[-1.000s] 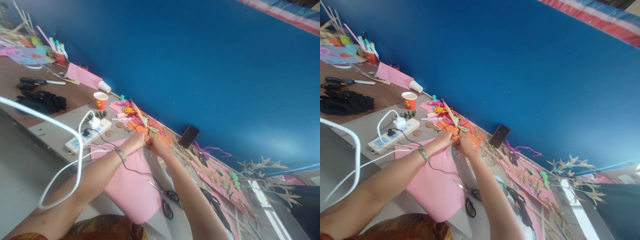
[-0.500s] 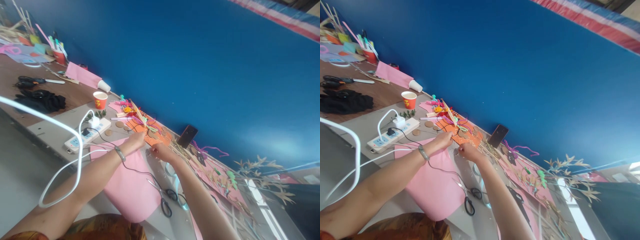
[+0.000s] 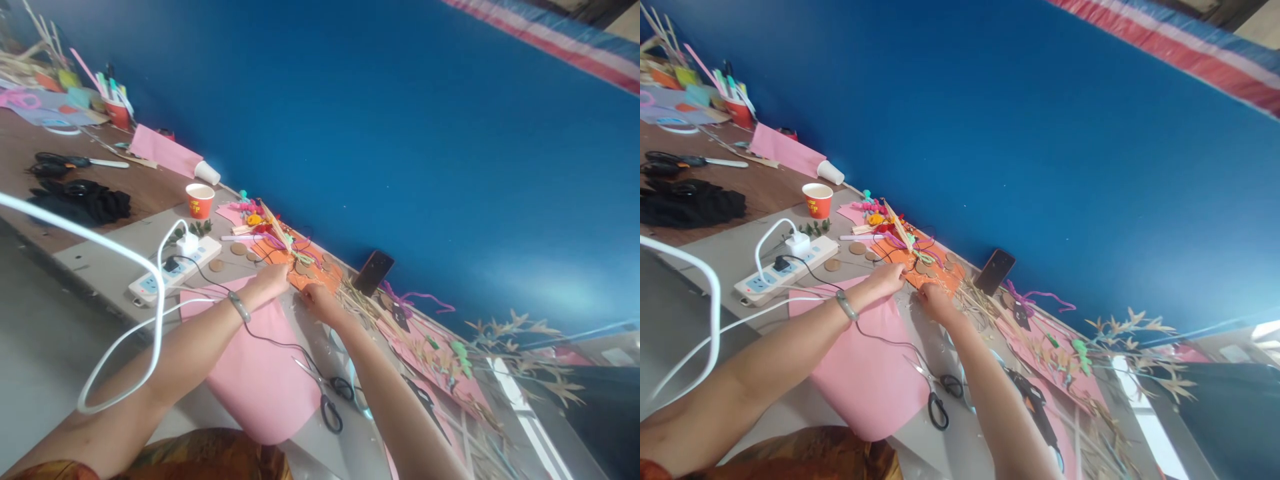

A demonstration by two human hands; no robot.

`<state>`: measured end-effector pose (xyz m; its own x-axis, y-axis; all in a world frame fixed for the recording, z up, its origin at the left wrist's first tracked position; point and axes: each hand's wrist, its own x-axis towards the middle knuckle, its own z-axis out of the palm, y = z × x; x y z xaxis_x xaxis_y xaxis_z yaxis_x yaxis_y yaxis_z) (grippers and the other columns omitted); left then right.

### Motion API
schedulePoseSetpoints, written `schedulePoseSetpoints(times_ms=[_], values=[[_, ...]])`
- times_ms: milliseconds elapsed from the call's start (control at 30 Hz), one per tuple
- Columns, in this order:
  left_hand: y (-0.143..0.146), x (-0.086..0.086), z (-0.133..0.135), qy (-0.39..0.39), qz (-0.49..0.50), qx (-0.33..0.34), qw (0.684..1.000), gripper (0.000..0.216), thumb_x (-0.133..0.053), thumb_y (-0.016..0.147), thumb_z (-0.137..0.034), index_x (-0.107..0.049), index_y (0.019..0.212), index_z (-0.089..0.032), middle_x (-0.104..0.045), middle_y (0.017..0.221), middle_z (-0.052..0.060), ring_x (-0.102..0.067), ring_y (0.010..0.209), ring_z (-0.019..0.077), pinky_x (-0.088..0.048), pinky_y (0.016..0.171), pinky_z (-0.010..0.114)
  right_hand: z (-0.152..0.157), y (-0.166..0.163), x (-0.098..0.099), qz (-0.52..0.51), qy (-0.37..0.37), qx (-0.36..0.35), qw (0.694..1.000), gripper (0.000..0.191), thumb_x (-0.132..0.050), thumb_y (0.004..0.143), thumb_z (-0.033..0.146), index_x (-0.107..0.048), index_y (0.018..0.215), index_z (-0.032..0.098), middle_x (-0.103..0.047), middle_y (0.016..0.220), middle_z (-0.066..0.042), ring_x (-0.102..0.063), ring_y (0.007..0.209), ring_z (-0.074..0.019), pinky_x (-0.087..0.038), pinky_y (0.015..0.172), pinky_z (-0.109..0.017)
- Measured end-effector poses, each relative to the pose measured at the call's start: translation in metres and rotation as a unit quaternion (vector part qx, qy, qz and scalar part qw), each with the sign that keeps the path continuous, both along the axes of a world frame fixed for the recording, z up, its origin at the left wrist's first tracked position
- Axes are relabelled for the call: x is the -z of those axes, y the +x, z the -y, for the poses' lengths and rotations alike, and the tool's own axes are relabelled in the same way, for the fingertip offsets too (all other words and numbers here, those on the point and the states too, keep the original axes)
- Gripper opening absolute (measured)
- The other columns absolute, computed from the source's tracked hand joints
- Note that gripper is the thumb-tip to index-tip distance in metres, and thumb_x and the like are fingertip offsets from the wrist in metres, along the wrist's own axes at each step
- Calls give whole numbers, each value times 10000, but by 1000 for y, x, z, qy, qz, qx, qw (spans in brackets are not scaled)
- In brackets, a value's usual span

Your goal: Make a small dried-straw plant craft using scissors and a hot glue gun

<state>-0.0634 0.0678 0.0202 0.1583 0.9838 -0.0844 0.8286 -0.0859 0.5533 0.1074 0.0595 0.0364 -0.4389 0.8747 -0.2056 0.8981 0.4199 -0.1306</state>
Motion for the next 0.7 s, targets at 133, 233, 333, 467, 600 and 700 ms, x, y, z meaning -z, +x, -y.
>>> schedulePoseSetpoints(times_ms=[133, 233, 333, 467, 600, 700], values=[[0, 0, -2, -8, -8, -7, 1000, 237, -482, 823, -206, -610, 1024, -201, -697, 1020, 93, -647, 962, 240, -466, 760, 284, -13, -8, 3, 15, 0, 14, 1000, 206, -490, 816, 83, -682, 755, 128, -667, 731, -74, -546, 677, -146, -304, 597, -227], [1, -3, -1, -15, -13, -11, 1000, 232, -489, 825, -214, -617, 1018, -202, -701, 1015, 93, -648, 966, 240, -467, 774, 289, -15, -13, 1, 12, -12, 2, 1000, 216, -499, 798, 71, -696, 744, 142, -677, 703, -65, -561, 656, -146, -313, 588, -227], [1, -8, 1, -23, -16, -15, 999, 237, -485, 835, -219, -624, 1026, -197, -701, 1021, 101, -645, 981, 241, -464, 796, 293, -11, -13, -2, -1, -32, -26, 999, 208, -513, 780, 72, -700, 740, 153, -685, 705, -54, -569, 650, -141, -324, 577, -218], [2, -12, 5, -23, -17, -15, 999, 243, -468, 848, -223, -628, 1029, -195, -700, 1018, 103, -650, 963, 246, -466, 783, 295, -5, -8, -5, -22, -52, -57, 997, 214, -513, 757, 58, -706, 785, 147, -704, 785, -67, -593, 689, -147, -352, 581, -209], [2, -12, 6, -21, -20, -16, 999, 242, -458, 852, -236, -628, 1019, -194, -702, 995, 101, -660, 917, 252, -469, 741, 299, 0, -3, -9, -48, -73, -78, 993, 213, -565, 744, 99, -706, 895, 148, -710, 808, -60, -605, 679, -142, -382, 575, -197], [3, -11, 6, -25, -25, -18, 999, 251, -451, 849, -224, -627, 1026, -193, -701, 994, 102, -661, 908, 255, -469, 723, 302, 1, -2, -10, -61, -82, -87, 991, 202, -608, 725, 125, -704, 901, 141, -700, 751, -47, -595, 625, -132, -384, 547, -194]])
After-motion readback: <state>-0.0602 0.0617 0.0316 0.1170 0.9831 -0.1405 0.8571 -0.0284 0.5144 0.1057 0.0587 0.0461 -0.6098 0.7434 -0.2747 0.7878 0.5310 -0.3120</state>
